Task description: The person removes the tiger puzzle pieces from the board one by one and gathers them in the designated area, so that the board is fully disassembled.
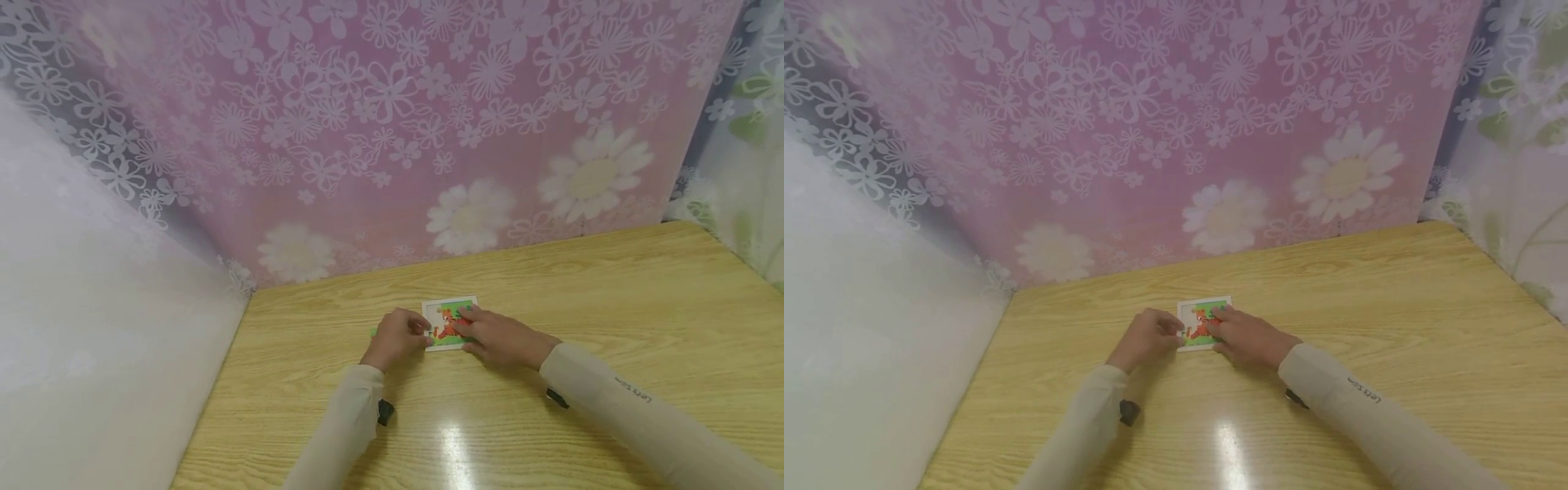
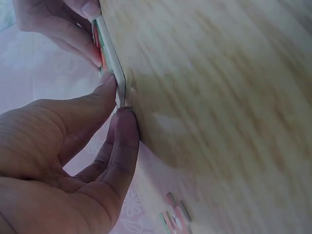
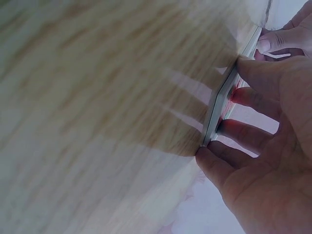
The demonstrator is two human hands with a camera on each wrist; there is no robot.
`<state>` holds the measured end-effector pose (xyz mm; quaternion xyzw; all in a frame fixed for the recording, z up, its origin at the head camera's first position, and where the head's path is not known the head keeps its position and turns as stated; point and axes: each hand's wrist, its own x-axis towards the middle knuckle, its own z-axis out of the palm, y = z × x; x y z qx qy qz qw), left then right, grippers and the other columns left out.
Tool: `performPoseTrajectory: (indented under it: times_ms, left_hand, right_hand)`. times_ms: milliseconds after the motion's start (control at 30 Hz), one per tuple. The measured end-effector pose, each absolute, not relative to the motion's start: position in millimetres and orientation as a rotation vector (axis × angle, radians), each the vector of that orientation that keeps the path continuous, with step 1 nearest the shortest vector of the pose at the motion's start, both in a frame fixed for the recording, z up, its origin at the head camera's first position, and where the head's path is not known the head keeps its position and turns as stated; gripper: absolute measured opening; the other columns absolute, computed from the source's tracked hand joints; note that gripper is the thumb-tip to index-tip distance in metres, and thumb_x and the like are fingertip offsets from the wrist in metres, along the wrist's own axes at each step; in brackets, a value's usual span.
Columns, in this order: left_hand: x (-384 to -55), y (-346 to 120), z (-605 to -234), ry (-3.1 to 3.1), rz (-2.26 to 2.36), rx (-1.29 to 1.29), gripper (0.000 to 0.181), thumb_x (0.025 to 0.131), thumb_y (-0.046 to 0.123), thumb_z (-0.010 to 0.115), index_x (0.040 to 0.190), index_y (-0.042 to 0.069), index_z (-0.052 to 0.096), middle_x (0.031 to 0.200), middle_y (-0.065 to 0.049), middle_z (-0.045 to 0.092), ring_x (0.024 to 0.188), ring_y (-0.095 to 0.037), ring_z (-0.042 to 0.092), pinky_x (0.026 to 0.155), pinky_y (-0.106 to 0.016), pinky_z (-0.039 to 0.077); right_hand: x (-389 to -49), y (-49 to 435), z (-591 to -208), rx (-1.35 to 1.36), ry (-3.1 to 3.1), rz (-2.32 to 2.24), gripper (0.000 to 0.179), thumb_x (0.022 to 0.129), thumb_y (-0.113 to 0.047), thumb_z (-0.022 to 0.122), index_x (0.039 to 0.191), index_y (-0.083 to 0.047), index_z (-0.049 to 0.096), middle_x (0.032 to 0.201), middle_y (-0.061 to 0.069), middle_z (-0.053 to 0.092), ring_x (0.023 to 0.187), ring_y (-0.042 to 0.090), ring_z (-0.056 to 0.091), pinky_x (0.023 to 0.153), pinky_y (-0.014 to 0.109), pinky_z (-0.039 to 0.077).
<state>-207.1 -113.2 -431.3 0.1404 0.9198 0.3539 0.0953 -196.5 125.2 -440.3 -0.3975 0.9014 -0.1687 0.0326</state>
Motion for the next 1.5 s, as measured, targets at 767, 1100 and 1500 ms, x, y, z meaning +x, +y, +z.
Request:
performPoseTrajectory:
  times_ms: [767,1100,1500]
  left_hand:
    - [-205.3,-110.7,-438.5,2.744,1.037,0.355,0.008,0.089,0.014,0.081,0.096,0.011,0.077,0.089,0.003,0.066,0.082,-0.012,0.059,0.075,-0.033,0.052]
    - [-202.4,-109.6,-437.5,2.735,1.101,0.337,0.010,0.088,0.010,0.081,0.096,0.008,0.076,0.090,-0.001,0.067,0.081,-0.013,0.061,0.075,-0.033,0.054]
    - [-201.8,-109.9,-438.7,2.749,1.181,0.349,0.005,0.090,0.008,0.078,0.094,0.008,0.076,0.089,0.000,0.070,0.080,-0.012,0.064,0.072,-0.031,0.055]
  right_hand:
    - [-194.4,124.5,-440.0,-1.190,2.777,-0.512,0.046,0.098,-0.015,0.069,0.137,0.008,0.058,0.146,0.035,0.044,0.132,0.057,0.042,0.104,0.058,0.044]
    - [-196.7,123.0,-440.6,-1.272,2.779,-0.499,0.039,0.097,-0.013,0.070,0.130,0.005,0.063,0.141,0.033,0.050,0.126,0.054,0.051,0.099,0.055,0.049]
    - [-195.4,124.9,-440.5,-1.176,2.778,-0.492,0.048,0.099,-0.016,0.068,0.139,0.007,0.057,0.149,0.036,0.041,0.134,0.057,0.040,0.104,0.057,0.044]
